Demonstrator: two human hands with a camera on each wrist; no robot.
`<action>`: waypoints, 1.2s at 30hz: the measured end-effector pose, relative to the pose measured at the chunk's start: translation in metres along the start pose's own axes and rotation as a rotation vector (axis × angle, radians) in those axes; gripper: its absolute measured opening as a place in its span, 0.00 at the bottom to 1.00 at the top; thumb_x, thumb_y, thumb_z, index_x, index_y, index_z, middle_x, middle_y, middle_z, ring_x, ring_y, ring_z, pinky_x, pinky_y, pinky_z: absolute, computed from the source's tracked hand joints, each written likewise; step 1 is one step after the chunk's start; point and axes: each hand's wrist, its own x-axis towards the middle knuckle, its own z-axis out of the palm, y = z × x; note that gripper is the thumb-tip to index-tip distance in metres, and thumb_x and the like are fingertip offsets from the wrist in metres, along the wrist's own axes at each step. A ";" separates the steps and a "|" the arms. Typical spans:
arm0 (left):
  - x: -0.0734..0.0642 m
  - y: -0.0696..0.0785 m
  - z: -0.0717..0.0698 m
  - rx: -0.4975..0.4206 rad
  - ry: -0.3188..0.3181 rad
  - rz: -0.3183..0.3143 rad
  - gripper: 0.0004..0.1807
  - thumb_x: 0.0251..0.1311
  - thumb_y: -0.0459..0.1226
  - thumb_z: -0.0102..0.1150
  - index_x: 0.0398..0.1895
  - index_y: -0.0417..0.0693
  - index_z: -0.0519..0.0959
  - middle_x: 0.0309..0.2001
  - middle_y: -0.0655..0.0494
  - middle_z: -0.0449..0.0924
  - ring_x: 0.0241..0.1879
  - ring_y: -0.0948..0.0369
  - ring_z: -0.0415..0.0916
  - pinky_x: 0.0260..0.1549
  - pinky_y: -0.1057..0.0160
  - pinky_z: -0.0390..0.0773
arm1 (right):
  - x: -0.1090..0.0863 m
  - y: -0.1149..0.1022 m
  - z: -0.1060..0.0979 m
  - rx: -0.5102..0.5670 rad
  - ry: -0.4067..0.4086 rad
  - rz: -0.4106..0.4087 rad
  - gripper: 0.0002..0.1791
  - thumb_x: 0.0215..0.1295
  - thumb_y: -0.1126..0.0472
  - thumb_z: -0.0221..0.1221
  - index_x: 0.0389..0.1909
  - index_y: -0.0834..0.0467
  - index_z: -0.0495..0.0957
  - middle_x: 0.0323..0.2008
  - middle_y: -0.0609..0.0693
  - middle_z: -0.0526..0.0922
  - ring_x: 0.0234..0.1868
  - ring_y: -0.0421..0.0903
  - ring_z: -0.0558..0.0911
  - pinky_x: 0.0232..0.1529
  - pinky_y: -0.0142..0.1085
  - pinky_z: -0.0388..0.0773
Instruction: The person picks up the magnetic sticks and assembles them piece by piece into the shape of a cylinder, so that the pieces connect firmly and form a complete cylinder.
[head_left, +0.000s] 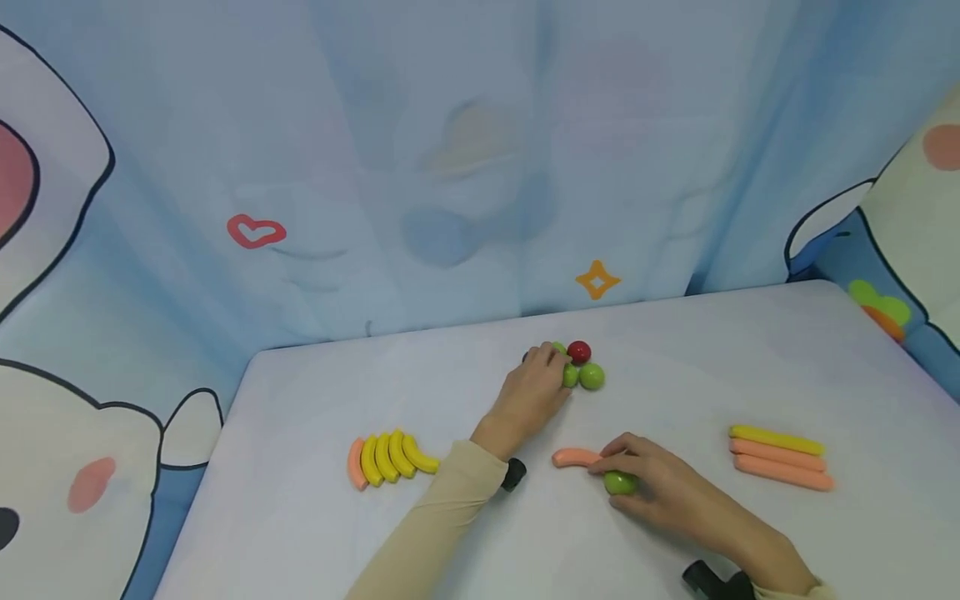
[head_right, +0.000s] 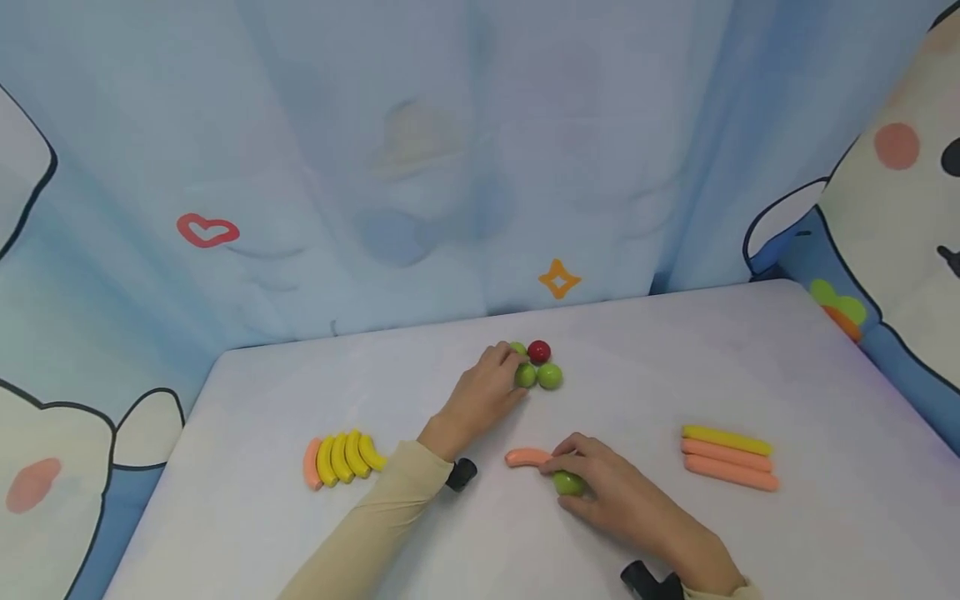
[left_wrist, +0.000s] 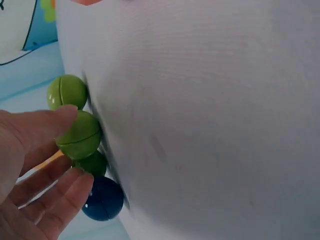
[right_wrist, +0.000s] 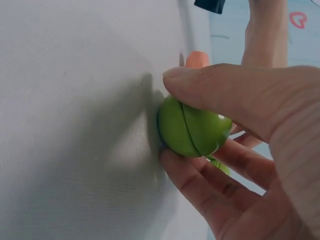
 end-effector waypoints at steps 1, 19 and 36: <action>0.000 0.000 0.001 0.016 -0.004 -0.007 0.22 0.71 0.42 0.67 0.64 0.43 0.80 0.59 0.51 0.77 0.56 0.59 0.76 0.47 0.66 0.83 | 0.000 -0.001 0.001 0.004 -0.001 -0.006 0.19 0.60 0.63 0.75 0.52 0.50 0.88 0.51 0.44 0.79 0.50 0.45 0.80 0.51 0.45 0.83; -0.060 -0.012 -0.010 -0.323 -0.096 -0.166 0.16 0.71 0.36 0.61 0.59 0.47 0.81 0.46 0.52 0.75 0.37 0.63 0.69 0.35 0.69 0.74 | 0.004 -0.004 0.004 0.008 -0.027 0.074 0.20 0.58 0.61 0.77 0.52 0.49 0.88 0.51 0.45 0.79 0.51 0.47 0.80 0.52 0.49 0.82; -0.116 -0.006 -0.003 -0.620 0.010 -0.265 0.17 0.59 0.32 0.77 0.50 0.41 0.84 0.40 0.57 0.77 0.36 0.68 0.73 0.38 0.71 0.78 | 0.012 -0.003 0.006 0.015 0.004 -0.002 0.17 0.63 0.58 0.73 0.53 0.53 0.88 0.49 0.44 0.78 0.47 0.44 0.80 0.48 0.42 0.83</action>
